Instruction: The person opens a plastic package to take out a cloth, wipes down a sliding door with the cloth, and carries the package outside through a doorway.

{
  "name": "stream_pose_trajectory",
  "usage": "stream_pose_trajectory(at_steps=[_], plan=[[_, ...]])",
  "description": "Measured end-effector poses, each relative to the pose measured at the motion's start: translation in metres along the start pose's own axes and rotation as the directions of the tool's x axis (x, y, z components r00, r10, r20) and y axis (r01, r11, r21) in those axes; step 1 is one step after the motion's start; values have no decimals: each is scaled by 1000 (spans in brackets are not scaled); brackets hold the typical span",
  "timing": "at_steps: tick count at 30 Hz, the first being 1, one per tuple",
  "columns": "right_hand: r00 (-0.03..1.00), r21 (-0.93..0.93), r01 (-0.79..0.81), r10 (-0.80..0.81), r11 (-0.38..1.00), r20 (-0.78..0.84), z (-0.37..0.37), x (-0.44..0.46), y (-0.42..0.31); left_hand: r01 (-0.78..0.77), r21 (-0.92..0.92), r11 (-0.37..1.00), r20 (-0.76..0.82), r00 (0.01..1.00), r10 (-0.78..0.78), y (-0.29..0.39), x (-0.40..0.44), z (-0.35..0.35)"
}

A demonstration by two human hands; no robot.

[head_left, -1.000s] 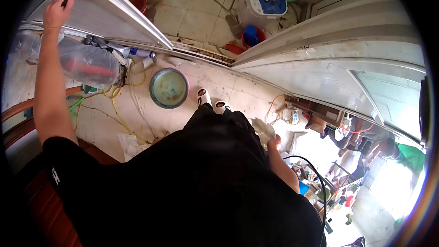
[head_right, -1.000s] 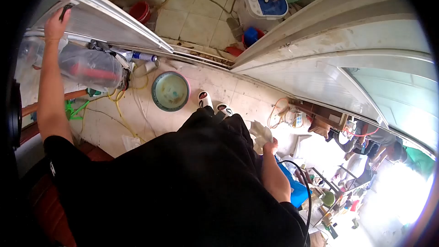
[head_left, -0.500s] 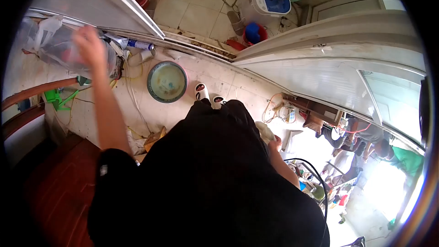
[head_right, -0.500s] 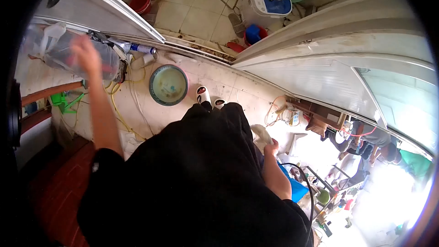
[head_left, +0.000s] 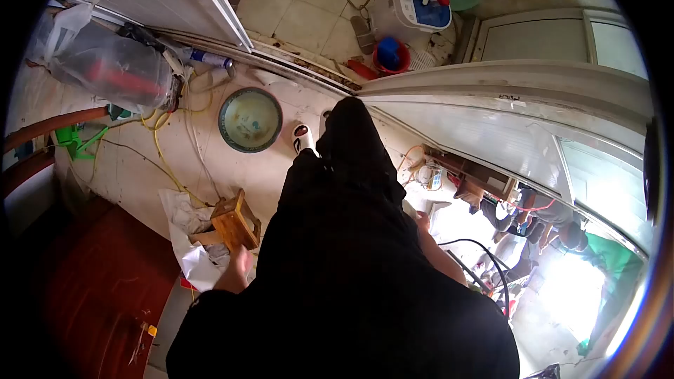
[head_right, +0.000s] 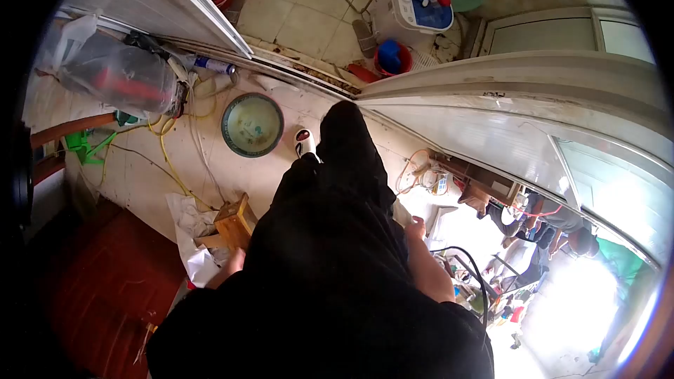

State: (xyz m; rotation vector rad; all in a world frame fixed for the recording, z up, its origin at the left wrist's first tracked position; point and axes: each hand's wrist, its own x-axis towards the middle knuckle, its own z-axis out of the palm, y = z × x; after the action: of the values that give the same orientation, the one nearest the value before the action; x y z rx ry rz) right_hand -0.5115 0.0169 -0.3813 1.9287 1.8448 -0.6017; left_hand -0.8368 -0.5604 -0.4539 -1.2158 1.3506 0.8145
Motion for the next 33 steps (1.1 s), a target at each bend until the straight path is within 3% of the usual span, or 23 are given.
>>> stream_pose_trajectory(at_steps=[3,5,8,11,13,15,16,18,19,21,23,24,25,27,29,31,32,33], plan=[[999,-3,-17,17,1000,36,-23,-13,-44,-419,-152,895,-1,906,423,114,5,42],[999,-31,33,-32,999,23,-23,-6,-48,-606,-488,628,16,713,701,201,-73,106],[1000,-47,15,-13,999,26,-35,-11,-71,-783,-422,457,93,464,881,268,-178,174],[998,-55,-10,13,998,59,-38,-18,-88,-901,-260,348,303,266,915,269,-193,215],[997,-63,-13,17,998,71,-37,-16,-99,-890,-161,426,377,343,860,251,-193,234],[997,-80,-18,24,997,76,-36,-15,-109,-744,-17,668,392,610,689,227,-144,229],[996,-67,-22,27,998,81,-36,-14,-113,-700,4,714,352,669,654,204,-89,213],[995,-38,-18,22,999,93,-36,-8,-125,-423,108,900,213,894,395,155,-45,173],[994,-25,-18,21,1000,110,-33,-9,-130,-180,23,983,132,976,176,138,-70,153],[988,-7,-61,61,998,145,-30,-1,-138,0,-292,957,234,970,71,83,-36,91],[988,-29,-37,42,999,151,-25,8,-143,105,-96,990,282,956,-74,93,-24,49],[968,3,-124,121,992,220,-35,6,-161,47,-35,998,132,990,-42,117,-63,52],[969,17,-112,105,994,223,-32,12,-165,-3,36,999,-19,1000,3,147,-95,62],[969,44,-92,79,995,235,-22,20,-160,-237,-39,971,-74,969,234,199,-37,65],[959,40,-81,67,996,276,-17,28,-164,-619,270,738,112,781,614,280,-108,129],[952,22,9,-15,1000,304,15,55,-133,-603,-25,797,132,789,601,346,-131,191],[938,8,-27,23,1000,345,7,49,-145,-667,102,738,249,735,630,372,-143,214],[930,-26,26,-15,999,368,5,46,-150,-652,30,758,257,737,625,394,-173,251]])
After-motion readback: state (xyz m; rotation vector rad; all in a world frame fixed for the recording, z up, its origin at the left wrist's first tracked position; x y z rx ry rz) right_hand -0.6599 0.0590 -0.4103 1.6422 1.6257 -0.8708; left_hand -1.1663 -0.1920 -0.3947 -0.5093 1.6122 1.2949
